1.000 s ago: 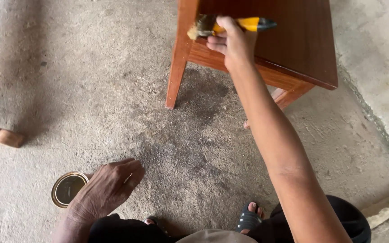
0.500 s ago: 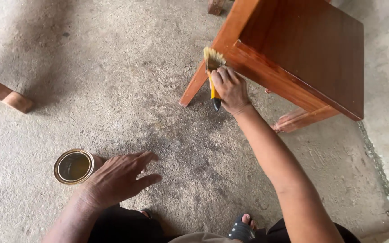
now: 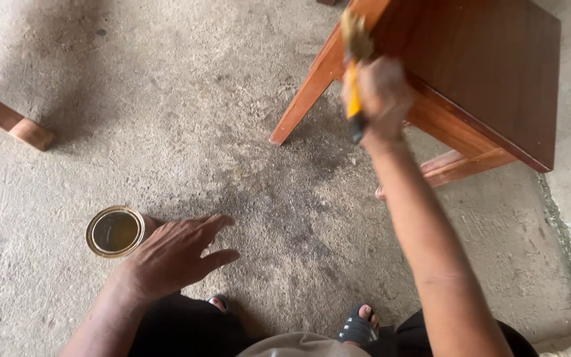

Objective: Applying wood stain to a wooden stool using a paint brush.

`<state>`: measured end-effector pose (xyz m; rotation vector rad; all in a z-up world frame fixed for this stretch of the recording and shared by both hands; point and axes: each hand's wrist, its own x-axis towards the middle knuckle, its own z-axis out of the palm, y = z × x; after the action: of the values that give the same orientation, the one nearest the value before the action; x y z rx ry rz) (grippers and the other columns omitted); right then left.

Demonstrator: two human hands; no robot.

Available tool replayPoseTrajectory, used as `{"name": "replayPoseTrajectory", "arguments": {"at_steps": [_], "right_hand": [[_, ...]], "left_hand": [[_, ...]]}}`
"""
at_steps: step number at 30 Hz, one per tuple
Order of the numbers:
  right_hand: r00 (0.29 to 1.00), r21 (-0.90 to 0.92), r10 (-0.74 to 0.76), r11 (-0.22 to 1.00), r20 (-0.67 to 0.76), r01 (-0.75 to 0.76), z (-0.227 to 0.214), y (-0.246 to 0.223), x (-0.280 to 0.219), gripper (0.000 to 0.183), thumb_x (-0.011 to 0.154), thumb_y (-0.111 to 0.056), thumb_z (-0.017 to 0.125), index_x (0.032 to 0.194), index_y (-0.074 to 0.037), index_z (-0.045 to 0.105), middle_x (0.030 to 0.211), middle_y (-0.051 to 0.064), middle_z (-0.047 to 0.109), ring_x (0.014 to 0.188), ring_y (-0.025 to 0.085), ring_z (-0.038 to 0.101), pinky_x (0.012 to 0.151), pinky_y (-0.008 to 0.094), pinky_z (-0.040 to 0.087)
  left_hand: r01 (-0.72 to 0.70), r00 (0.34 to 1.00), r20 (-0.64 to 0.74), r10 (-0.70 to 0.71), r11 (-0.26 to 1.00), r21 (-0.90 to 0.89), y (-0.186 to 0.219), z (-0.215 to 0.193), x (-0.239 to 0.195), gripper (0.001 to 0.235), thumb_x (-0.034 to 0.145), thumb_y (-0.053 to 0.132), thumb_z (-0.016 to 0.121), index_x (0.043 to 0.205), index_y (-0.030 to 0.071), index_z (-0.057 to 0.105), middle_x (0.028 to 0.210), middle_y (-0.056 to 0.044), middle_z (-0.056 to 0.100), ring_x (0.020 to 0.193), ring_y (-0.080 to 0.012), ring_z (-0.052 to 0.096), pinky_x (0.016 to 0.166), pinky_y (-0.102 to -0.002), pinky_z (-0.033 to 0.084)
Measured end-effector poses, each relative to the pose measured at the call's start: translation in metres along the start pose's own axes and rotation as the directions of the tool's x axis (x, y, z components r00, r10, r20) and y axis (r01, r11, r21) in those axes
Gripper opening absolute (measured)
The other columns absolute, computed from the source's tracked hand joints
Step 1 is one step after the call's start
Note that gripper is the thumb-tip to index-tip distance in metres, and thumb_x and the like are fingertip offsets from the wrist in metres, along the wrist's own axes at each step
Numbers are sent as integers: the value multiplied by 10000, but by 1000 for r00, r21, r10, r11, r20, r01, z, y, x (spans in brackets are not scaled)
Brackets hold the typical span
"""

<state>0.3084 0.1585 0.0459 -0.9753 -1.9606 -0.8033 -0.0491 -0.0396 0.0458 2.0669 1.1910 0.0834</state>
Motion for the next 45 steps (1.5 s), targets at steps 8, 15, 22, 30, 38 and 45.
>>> {"name": "replayPoseTrajectory", "arguments": {"at_steps": [8,15,22,30,38,45], "right_hand": [[849,374,369,778,378,-504,-15,-13,-37,167,1023,-164,729,935,-82,613,851,44,681,713,127,653,586,269,555],[552,775,814,225,183,-590,-41,31,4,209,998,-114,764,990,-9,584,877,136,713,625,154,692,531,271,592],[919,461,361,797,156,-391,-21,-31,-29,180,1058,-93,760,1090,-4,607,994,102,708,870,182,695,719,326,577],[960,-176,-142,966,242,188,101,-26,-155,212,987,-301,725,988,-114,626,939,34,653,763,149,633,571,280,520],[809,638,393,498,438,-587,85,-37,-133,216,1045,-144,661,837,-179,614,792,-16,646,599,99,658,485,261,544],[945,357,314,876,90,-325,71,-22,-119,229,954,-82,803,936,-73,575,812,61,653,648,177,650,535,351,534]], "left_hand": [[107,992,61,-108,994,23,-1,-2,-7,690,872,590,616,1420,178,533,1078,-95,743,975,-242,736,868,-392,571],[13,1000,19,-13,1000,5,8,0,0,694,874,550,625,1428,143,527,1183,-126,726,1022,-274,715,888,-406,553],[47,999,-3,-47,999,2,5,-1,-7,682,856,540,634,1412,155,546,1198,-117,720,1033,-286,712,899,-415,551],[388,896,180,-407,912,130,7,-2,-26,721,869,600,634,1481,257,468,1242,-58,716,1131,-220,711,995,-415,550],[536,786,290,-547,835,123,-9,39,-73,812,817,686,663,1508,344,407,1196,-4,735,1105,-174,755,939,-357,624],[675,555,457,-695,697,240,-36,100,-120,870,820,758,577,1558,414,271,1203,91,683,1123,-104,740,1020,-331,608]]}}
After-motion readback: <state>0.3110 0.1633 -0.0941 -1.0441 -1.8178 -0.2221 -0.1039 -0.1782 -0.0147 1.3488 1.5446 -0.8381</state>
